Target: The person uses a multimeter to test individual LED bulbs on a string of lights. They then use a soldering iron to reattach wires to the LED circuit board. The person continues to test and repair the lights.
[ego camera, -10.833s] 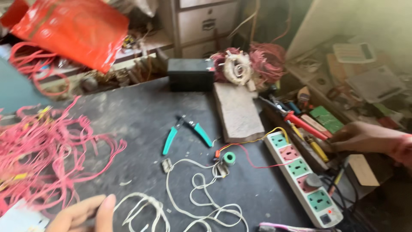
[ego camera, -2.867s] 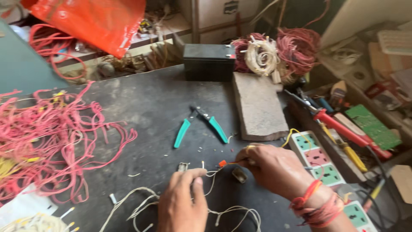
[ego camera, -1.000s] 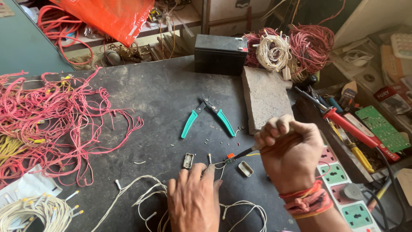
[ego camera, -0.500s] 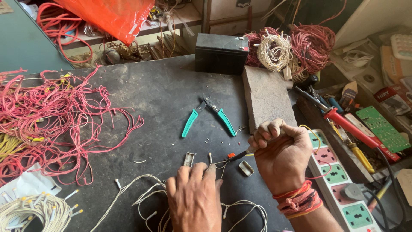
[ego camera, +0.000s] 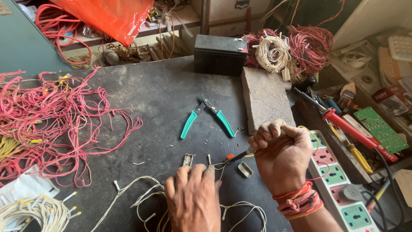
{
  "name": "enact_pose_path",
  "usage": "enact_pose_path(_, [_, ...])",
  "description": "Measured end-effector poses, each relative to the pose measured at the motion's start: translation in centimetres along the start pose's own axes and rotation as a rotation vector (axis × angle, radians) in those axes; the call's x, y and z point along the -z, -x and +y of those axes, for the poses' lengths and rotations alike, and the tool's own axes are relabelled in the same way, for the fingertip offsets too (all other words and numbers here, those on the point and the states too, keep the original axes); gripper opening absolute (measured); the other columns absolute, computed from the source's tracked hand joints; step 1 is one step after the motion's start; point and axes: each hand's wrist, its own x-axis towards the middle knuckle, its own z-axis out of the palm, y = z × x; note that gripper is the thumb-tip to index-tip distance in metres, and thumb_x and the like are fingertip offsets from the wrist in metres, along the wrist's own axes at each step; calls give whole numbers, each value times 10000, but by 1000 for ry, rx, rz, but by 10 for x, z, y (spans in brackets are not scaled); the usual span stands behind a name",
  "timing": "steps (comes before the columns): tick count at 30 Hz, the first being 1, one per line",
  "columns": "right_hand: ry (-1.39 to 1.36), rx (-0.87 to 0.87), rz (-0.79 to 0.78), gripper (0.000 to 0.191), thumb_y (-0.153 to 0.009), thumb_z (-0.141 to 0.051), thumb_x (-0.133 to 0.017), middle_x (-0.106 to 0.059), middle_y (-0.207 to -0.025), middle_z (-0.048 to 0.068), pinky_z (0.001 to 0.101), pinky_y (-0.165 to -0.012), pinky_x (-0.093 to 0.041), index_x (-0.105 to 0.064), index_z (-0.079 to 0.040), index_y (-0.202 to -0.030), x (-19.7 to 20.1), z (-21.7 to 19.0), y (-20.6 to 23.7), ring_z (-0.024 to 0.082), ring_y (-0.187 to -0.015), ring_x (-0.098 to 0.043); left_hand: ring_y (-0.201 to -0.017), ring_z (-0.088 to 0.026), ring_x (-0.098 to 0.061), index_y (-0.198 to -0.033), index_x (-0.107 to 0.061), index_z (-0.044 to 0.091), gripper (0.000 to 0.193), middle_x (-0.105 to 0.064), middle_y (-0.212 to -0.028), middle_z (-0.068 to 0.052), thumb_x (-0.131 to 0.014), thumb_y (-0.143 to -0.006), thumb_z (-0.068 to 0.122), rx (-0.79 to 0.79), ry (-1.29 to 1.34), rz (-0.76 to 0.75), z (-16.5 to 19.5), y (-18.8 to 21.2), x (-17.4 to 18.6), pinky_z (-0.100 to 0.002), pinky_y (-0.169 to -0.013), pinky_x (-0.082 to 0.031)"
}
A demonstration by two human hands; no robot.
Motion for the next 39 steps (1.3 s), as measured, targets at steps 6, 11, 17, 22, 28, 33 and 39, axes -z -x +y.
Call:
enact_pose_path(6, [-23, 13, -5, 261, -906, -274, -410, -398, -690, 61, 378, -655, -333, -406, -92, -719, -3, -6, 1, 205, -644, -380, -1134, -290, -555, -1157, -745, 130, 463, -675, -1084, -23, -807, -716, 257, -7, 5, 41, -1, 0, 0, -487, -931, -377])
enact_pose_path(11, [-8, 23, -7, 271, -907, -277, -399, -395, -682, 68, 377, -659, -335, -409, -86, -716, -4, -5, 0, 208, -639, -377, -1144, -288, -549, -1174, -739, 130, 479, -673, -1094, -25, -811, -718, 257, 12, 4, 7, 1, 0, 2, -474, -930, -369])
enact_pose_path(17, [7, 15, 3, 268, -907, -267, -392, -401, -683, 72, 384, -672, -343, -402, -87, -709, -3, -2, 0, 212, -641, -380, -1152, -285, -547, -1189, -733, 129, 490, -672, -1108, -22, -813, -722, 254, 21, -10, -22, 2, -1, 4, -491, -964, -369])
enact_pose_path(22, [7, 16, 2, 269, -903, -272, -388, -402, -681, 70, 390, -662, -337, -407, -89, -706, -2, -1, -2, 217, -642, -384, -1146, -292, -555, -1169, -738, 125, 488, -677, -1093, -26, -817, -704, 249, 8, -8, 25, 2, -1, 2, -497, -962, -375])
enact_pose_path(28, [-8, 19, -27, 275, -910, -272, -390, -402, -679, 74, 392, -665, -337, -411, -88, -706, -1, 0, -3, 219, -646, -386, -1142, -293, -557, -1164, -740, 127, 484, -678, -1084, -24, -819, -703, 249, 6, -6, 36, 1, 0, 0, -493, -948, -379])
enact_pose_path(33, [-7, 15, -14, 275, -906, -272, -387, -401, -681, 73, 393, -665, -338, -408, -87, -705, -1, -2, -4, 219, -643, -383, -1147, -284, -556, -1166, -745, 136, 482, -678, -1085, -18, -820, -706, 258, 29, -19, 11, 4, -1, 2, -480, -943, -376])
enact_pose_path(39, [-14, 9, -9, 271, -906, -272, -387, -399, -682, 71, 392, -666, -343, -408, -88, -708, -1, -3, -3, 216, -645, -386, -1160, -274, -548, -1173, -743, 141, 476, -676, -1108, -12, -818, -720, 264, 53, -31, -32, 7, -3, 6, -451, -931, -363])
